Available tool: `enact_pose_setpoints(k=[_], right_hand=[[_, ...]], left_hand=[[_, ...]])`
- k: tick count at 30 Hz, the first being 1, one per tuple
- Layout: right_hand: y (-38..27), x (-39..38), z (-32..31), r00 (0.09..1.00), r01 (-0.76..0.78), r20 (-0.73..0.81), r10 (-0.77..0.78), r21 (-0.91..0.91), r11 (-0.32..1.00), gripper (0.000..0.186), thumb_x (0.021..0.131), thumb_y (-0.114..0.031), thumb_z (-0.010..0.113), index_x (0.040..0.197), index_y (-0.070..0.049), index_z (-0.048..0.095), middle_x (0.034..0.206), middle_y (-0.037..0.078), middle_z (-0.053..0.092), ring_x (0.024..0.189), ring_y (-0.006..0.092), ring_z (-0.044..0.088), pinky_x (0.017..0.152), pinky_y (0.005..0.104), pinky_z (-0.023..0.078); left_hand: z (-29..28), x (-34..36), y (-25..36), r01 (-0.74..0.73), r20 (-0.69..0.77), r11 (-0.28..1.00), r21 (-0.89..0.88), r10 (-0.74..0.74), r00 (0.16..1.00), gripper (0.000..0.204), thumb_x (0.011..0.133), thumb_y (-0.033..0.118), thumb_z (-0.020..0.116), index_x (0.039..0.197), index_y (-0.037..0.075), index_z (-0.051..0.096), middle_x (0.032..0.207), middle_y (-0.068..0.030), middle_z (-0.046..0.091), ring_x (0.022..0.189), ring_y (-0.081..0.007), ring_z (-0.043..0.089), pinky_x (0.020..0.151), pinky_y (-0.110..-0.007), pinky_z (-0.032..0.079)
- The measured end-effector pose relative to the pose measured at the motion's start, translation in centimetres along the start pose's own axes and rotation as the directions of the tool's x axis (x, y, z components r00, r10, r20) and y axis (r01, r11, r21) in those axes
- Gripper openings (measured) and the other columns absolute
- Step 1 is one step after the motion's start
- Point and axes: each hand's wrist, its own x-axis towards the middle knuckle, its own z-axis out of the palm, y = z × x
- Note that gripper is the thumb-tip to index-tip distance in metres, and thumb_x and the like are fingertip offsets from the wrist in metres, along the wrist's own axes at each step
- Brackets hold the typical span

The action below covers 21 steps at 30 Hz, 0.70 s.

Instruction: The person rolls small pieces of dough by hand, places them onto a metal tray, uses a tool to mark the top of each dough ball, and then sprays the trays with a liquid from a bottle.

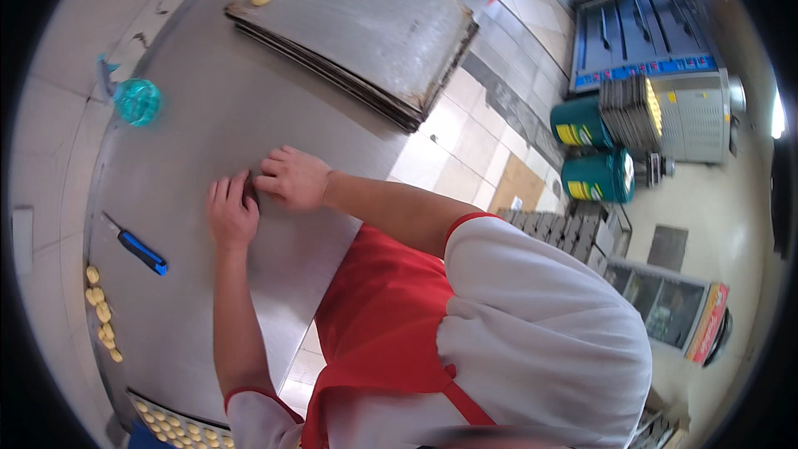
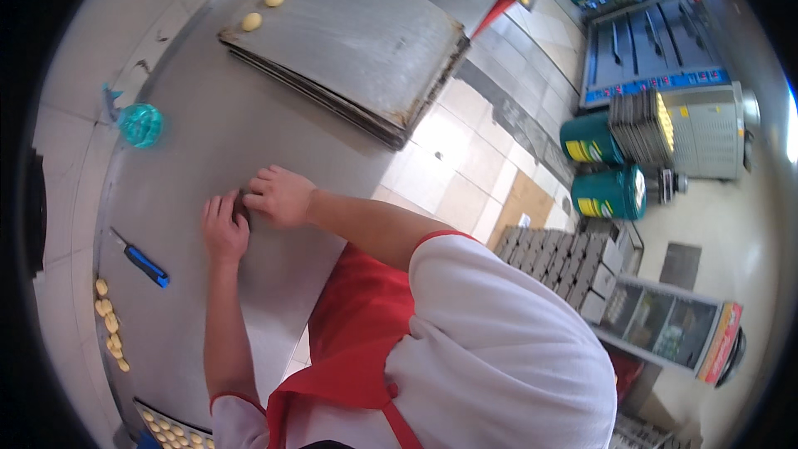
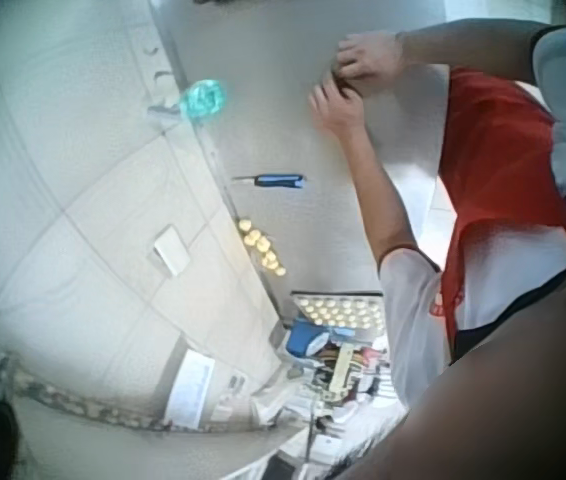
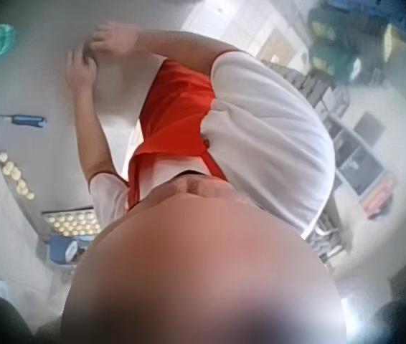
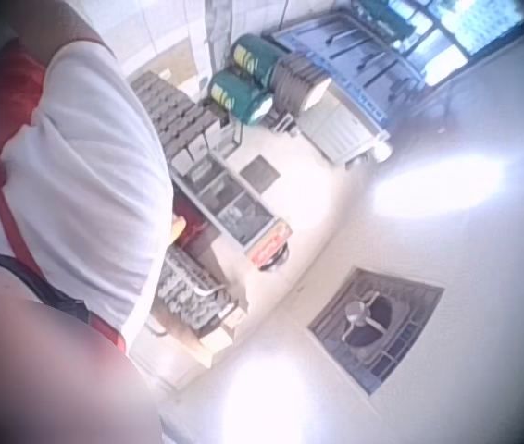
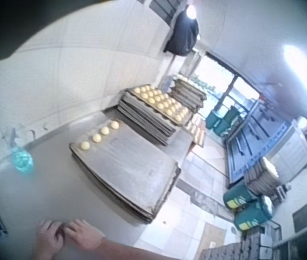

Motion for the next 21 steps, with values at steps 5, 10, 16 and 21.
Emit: enact_pose_setpoints(k=[5, 10, 16, 21], right_hand=[[4.4, 1.4, -0.3, 1.000, 0.011, -0.028, -0.011, -0.022, 1.000, 0.026, 0.088, -0.022, 0.071, 0.112, -0.014, 0.068, 0.108, 0.007, 0.065, 0.107, 0.0286, 0.061, 0.092, 0.0436, 0.049], [0.9, -1.2, -4.8, 0.979, -0.196, -0.070, 0.193, -0.047, 0.979, 0.027, 0.091, -0.021, 0.070, 0.116, -0.011, 0.070, 0.118, 0.014, 0.065, 0.116, 0.0310, 0.061, 0.099, 0.0436, 0.051], [9.0, 1.0, -9.2, 0.982, -0.172, 0.028, 0.184, 0.518, 0.838, 0.022, 0.090, -0.009, 0.072, 0.111, -0.012, 0.076, 0.124, 0.022, 0.063, 0.123, 0.0411, 0.059, 0.105, 0.0486, 0.053], [24.7, 6.5, -19.3, 0.967, -0.128, -0.166, 0.193, 0.339, 0.932, 0.030, 0.090, -0.005, 0.075, 0.120, -0.009, 0.075, 0.120, 0.020, 0.065, 0.117, 0.0373, 0.064, 0.097, 0.0467, 0.056]], left_hand=[[-0.1, -1.4, -4.3, 0.199, -0.076, 0.976, 0.089, -0.193, 0.978, 0.021, 0.097, 0.018, 0.072, 0.117, 0.010, 0.073, 0.101, -0.0084, 0.069, 0.095, -0.0328, 0.066, 0.086, -0.047, 0.055], [-3.7, -2.6, 1.5, 0.342, -0.204, 0.919, 0.197, -0.303, 0.931, 0.032, 0.094, 0.023, 0.080, 0.121, 0.007, 0.074, 0.102, -0.0112, 0.070, 0.087, -0.0318, 0.069, 0.082, -0.044, 0.058], [0.0, 1.7, 4.8, 0.618, -0.193, 0.597, -0.512, -0.781, 0.594, 0.043, 0.091, 0.019, 0.089, 0.125, 0.001, 0.072, 0.113, -0.0132, 0.069, 0.097, -0.0231, 0.074, 0.085, -0.037, 0.063], [4.9, 22.1, 11.6, 0.374, -0.237, 0.726, -0.576, -0.587, 0.774, 0.042, 0.089, 0.019, 0.089, 0.124, 0.004, 0.073, 0.111, -0.0134, 0.071, 0.095, -0.0239, 0.075, 0.083, -0.036, 0.063]])
